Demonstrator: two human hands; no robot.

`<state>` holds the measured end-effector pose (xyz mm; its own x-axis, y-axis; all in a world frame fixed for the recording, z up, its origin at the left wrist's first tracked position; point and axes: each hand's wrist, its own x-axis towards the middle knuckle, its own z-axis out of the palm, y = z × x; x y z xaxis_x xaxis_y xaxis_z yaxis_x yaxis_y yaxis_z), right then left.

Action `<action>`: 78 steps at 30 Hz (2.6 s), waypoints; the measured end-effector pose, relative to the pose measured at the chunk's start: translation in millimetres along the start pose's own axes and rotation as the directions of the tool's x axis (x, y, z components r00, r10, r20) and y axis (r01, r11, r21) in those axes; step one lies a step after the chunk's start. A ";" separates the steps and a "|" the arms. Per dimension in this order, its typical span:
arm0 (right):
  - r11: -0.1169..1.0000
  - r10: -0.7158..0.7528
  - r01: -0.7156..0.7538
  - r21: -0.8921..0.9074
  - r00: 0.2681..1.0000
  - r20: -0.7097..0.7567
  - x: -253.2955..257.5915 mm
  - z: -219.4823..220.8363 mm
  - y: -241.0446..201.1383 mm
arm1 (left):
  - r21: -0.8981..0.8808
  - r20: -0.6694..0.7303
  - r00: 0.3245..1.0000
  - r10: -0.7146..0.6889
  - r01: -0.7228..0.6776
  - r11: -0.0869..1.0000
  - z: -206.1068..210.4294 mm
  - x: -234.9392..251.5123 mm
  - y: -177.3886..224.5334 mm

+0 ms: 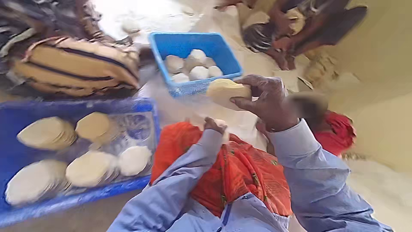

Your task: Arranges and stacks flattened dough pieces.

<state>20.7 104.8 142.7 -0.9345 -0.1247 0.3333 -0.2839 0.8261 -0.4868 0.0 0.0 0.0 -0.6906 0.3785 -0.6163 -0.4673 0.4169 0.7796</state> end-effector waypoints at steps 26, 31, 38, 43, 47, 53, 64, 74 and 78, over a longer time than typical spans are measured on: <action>0.507 0.860 -0.862 0.031 0.508 0.045 -125.3 96.7 224.9 | 0.810 0.062 0.995 0.073 -0.093 0.579 55.7 150.1 53.9; 0.547 0.835 -0.837 -0.017 0.544 0.085 -118.0 108.4 230.9 | 0.866 0.103 0.990 0.091 -0.135 0.482 60.0 157.1 41.6; 0.564 0.822 -0.825 -0.003 0.562 0.093 -115.3 116.1 239.5 | 0.911 0.146 0.985 0.089 -0.169 0.377 76.3 167.4 41.7; 0.508 0.852 -0.861 0.035 0.507 0.129 -121.3 114.5 237.9 | 0.904 0.121 0.991 0.054 -0.132 0.406 69.6 161.0 48.5; 0.603 0.792 -0.793 0.084 0.608 0.052 -116.5 119.3 239.4 | 0.910 0.133 0.989 0.061 -0.147 0.387 73.0 164.5 46.5; 0.551 0.824 -0.832 -0.070 0.529 0.204 -115.3 124.7 237.1 | 0.933 0.095 0.996 -0.005 -0.087 0.348 71.8 158.2 46.5; 0.606 0.793 -0.795 0.034 0.607 0.058 -115.2 111.4 232.2 | 0.905 0.104 0.993 0.051 -0.116 0.410 63.9 154.8 52.7; 0.695 0.718 -0.711 0.108 0.677 -0.162 -126.2 118.7 237.4 | 0.847 0.137 0.990 0.022 -0.128 0.516 57.3 155.2 48.2; 0.581 0.812 -0.812 -0.056 0.574 0.108 -117.8 127.9 248.8 | 0.872 0.192 0.981 -0.022 -0.161 0.463 67.1 168.5 31.9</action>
<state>32.6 254.6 -121.0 -0.7897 0.5400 -0.2912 0.6059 0.6119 -0.5084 -94.2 132.6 -86.4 -0.5613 0.5212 -0.6429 0.3755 0.8526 0.3634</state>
